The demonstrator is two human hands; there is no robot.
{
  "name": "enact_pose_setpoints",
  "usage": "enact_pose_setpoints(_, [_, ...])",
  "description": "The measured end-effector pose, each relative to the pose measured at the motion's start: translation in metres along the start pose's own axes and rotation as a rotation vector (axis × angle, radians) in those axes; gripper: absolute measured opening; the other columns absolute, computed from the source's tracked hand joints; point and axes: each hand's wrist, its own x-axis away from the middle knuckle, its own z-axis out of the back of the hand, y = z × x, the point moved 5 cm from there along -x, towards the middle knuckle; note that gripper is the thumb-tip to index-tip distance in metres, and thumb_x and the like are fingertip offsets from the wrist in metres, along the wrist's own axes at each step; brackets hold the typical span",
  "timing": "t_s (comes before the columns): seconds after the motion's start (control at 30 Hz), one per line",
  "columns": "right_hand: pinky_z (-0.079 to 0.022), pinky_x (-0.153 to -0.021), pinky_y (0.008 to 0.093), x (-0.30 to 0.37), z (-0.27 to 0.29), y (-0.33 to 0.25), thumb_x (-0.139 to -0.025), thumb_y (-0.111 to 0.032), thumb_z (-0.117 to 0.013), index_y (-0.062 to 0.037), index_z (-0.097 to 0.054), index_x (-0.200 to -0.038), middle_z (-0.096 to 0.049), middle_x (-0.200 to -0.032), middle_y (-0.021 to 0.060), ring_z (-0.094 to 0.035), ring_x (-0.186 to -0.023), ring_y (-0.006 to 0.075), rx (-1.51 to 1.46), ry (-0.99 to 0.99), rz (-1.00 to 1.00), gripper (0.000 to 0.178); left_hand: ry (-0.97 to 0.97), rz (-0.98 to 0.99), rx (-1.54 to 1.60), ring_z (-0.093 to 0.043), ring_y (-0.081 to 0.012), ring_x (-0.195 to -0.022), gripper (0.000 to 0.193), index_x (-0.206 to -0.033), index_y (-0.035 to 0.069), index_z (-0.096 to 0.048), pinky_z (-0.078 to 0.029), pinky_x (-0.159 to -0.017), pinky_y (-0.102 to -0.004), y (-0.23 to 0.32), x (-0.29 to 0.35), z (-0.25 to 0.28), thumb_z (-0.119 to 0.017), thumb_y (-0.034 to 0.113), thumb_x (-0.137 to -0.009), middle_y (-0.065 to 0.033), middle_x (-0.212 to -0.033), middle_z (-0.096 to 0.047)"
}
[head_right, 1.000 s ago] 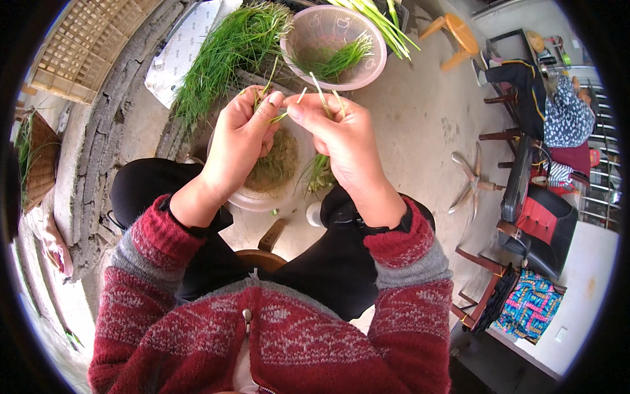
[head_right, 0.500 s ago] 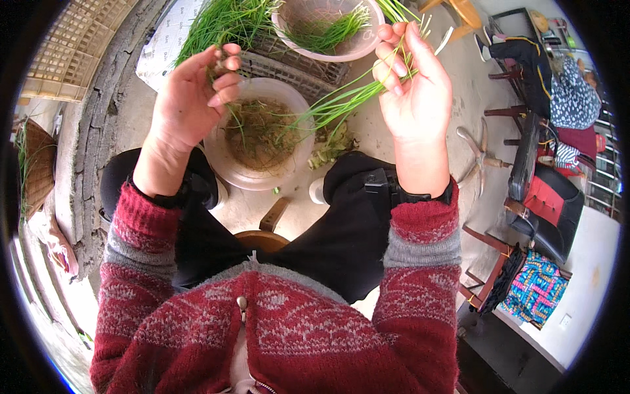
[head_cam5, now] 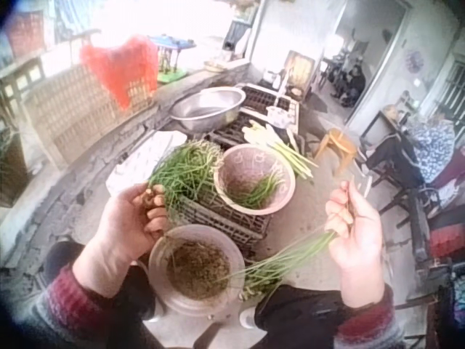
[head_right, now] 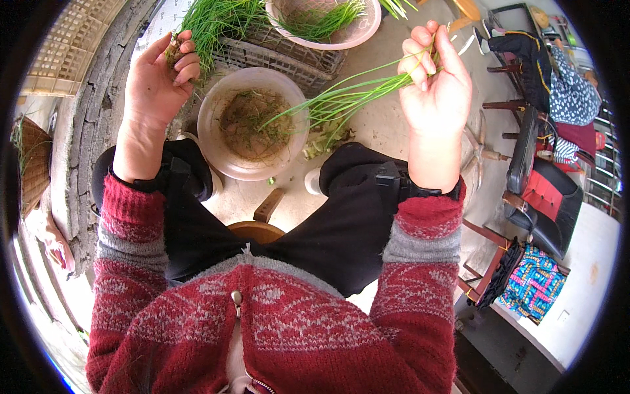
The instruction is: The person is trimming green vegetables, removing unwanted parts and placing them into a container. The task involves handling the vegetables with both hands, carefully separating and discarding the trimmed portions.
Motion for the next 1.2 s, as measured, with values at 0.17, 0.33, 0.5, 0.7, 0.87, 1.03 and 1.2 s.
enact_pose_setpoints(0.17, [-0.026, -0.043, 0.0202, 0.002, 0.006, -0.009, -0.100, -0.014, -0.047, 0.0018, -0.052, -0.105, -0.043, -0.079, 0.0025, -0.033, -0.060, 0.0081, -0.045, 0.019, 0.017, 0.017, 0.003, 0.005, 0.003, -0.039, -0.0129, -0.061, 0.028, -0.102, -0.005, -0.056, -0.031, -0.049, -0.0232, 0.000, 0.000, 0.002, -0.047, 0.021, -0.097, -0.0084, -0.080, -0.055])
enact_pose_setpoints(0.33, [-0.025, -0.045, 0.0219, 0.002, 0.008, -0.006, -0.101, -0.016, -0.045, 0.0010, -0.052, -0.103, -0.037, -0.069, -0.0007, -0.030, -0.058, 0.0085, 0.035, 0.007, 0.021, 0.018, -0.138, 0.107, 0.047, -0.037, -0.0129, -0.066, 0.031, -0.111, -0.005, -0.051, -0.030, -0.051, -0.0221, -0.010, 0.003, -0.011, -0.044, 0.022, -0.100, -0.0074, -0.089, -0.050])
enact_pose_setpoints(0.5, [-0.025, -0.050, 0.0225, -0.002, 0.004, 0.011, -0.103, -0.019, -0.043, -0.0024, -0.051, -0.097, -0.030, -0.060, -0.0028, -0.028, -0.056, 0.0085, 0.094, 0.015, -0.044, 0.019, -0.228, 0.206, 0.179, -0.041, -0.0136, -0.073, 0.041, -0.117, -0.008, -0.050, -0.031, -0.053, -0.0225, -0.022, 0.012, -0.030, -0.045, 0.028, -0.099, -0.0092, -0.095, -0.049])
enact_pose_setpoints(0.7, [-0.028, -0.054, 0.0227, -0.006, -0.002, 0.033, -0.104, -0.025, -0.039, -0.0055, -0.048, -0.095, -0.029, -0.058, -0.0030, -0.028, -0.055, 0.0085, 0.085, 0.000, -0.186, 0.023, -0.417, 0.292, 0.267, -0.053, -0.0257, -0.098, 0.056, -0.135, -0.008, -0.038, -0.047, -0.075, -0.0293, -0.024, 0.019, -0.044, -0.037, 0.036, -0.100, -0.0223, -0.122, -0.052])
enact_pose_setpoints(0.87, [-0.028, -0.054, 0.0228, -0.008, -0.002, 0.037, -0.105, -0.025, -0.038, -0.0056, -0.047, -0.095, -0.029, -0.058, -0.0031, -0.029, -0.056, 0.0085, 0.098, 0.028, -0.211, 0.024, -0.494, 0.342, 0.365, -0.048, -0.0402, -0.124, 0.066, -0.135, -0.013, -0.037, -0.041, -0.103, -0.0452, -0.025, 0.021, -0.052, -0.032, 0.043, -0.099, -0.0301, -0.136, -0.045])
enact_pose_setpoints(1.03, [-0.029, -0.054, 0.0229, -0.007, -0.002, 0.039, -0.105, -0.026, -0.038, -0.0055, -0.048, -0.095, -0.029, -0.059, -0.0033, -0.029, -0.056, 0.0083, 0.104, 0.018, -0.208, 0.025, -0.453, 0.248, 0.152, -0.049, -0.0373, -0.125, 0.066, -0.133, -0.011, -0.041, -0.037, -0.107, -0.0474, -0.028, 0.024, -0.059, -0.033, 0.045, -0.099, -0.0285, -0.134, -0.048])
enact_pose_setpoints(1.2, [-0.028, -0.054, 0.0227, -0.005, -0.001, 0.040, -0.105, -0.026, -0.037, -0.0056, -0.048, -0.095, -0.028, -0.059, -0.0039, -0.030, -0.056, 0.0080, 0.140, 0.066, -0.187, 0.025, -0.401, 0.170, -0.084, -0.050, -0.0355, -0.124, 0.061, -0.134, -0.009, -0.041, -0.039, -0.106, -0.0458, -0.034, 0.026, -0.062, -0.034, 0.040, -0.099, -0.0262, -0.134, -0.049])
